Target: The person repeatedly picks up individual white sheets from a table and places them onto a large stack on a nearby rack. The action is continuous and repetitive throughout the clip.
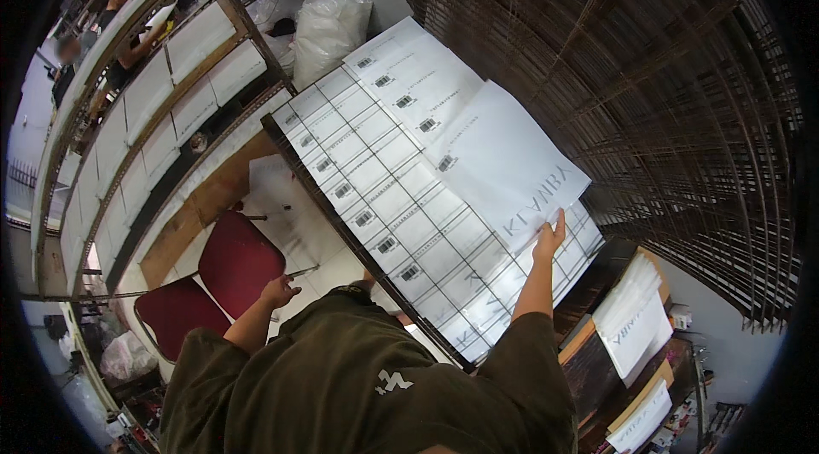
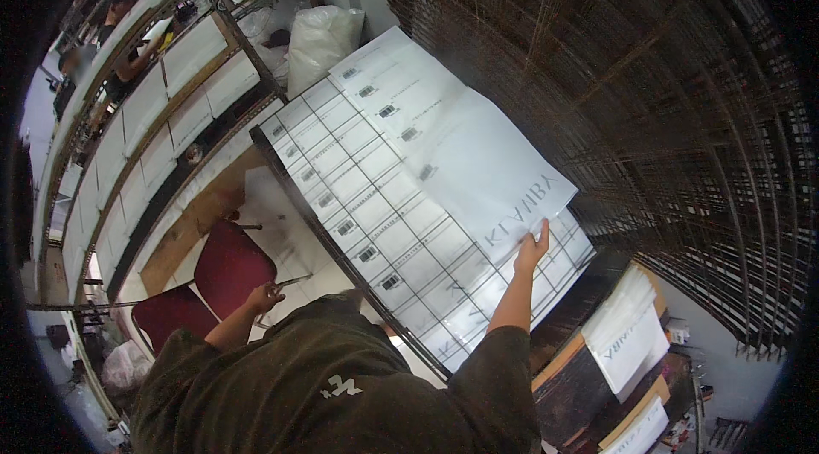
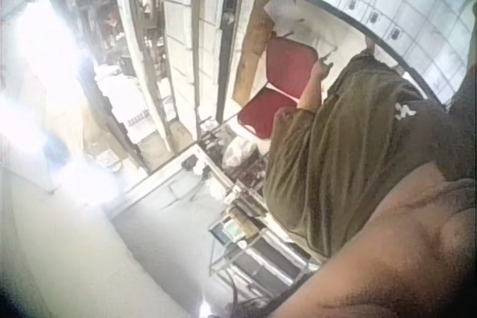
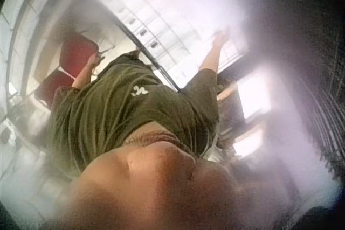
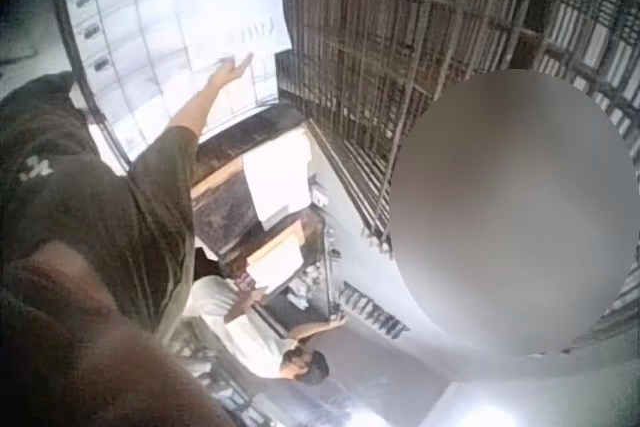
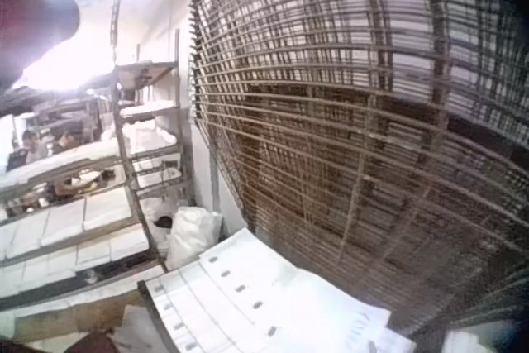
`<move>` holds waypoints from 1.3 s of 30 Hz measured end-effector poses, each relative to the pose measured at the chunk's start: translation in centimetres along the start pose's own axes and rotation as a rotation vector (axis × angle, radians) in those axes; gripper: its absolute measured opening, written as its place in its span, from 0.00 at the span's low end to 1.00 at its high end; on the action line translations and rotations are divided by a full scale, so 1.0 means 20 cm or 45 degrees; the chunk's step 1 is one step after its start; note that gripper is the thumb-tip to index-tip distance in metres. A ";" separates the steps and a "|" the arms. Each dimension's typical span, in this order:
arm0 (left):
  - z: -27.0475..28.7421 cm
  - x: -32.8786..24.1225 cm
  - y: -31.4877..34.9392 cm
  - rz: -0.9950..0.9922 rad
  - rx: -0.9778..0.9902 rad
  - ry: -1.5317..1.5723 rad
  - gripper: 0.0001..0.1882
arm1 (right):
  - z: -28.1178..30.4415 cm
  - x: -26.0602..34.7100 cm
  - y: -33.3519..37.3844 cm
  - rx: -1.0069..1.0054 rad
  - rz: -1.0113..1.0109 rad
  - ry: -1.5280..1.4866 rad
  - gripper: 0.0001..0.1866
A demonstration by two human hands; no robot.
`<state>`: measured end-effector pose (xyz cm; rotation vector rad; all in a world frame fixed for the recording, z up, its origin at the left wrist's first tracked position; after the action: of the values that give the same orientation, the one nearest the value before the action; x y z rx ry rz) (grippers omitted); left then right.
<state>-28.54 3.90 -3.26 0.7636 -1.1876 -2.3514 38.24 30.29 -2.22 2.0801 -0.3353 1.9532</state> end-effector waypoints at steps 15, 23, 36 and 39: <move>0.00 0.10 0.00 0.099 0.036 0.153 0.32 | 0.00 -0.23 -0.16 -0.061 -0.075 -0.004 0.33; 0.00 0.12 -0.02 0.064 -0.033 0.007 0.32 | 0.02 -0.20 -0.16 -0.073 -0.087 0.006 0.35; -0.09 0.16 -0.12 -0.027 -0.037 0.057 0.30 | 0.05 -0.20 0.40 -0.361 0.268 0.619 0.27; -0.11 0.19 -0.22 -0.033 0.126 0.438 0.25 | 0.08 -0.12 0.71 -0.462 0.022 0.514 0.23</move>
<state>-30.55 2.91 -8.98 1.1679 -1.1515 -2.0810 34.72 16.28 -4.26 1.4295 -0.5686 2.0764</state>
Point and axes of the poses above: each hand's wrist, its own y-axis away from the middle knuckle, its own z-axis out of the back of the hand, x = y × z, the point moved 4 cm from there along -y, towards the middle knuckle, and after that the axes turned 12 degrees about x, right-handed, at the moved point
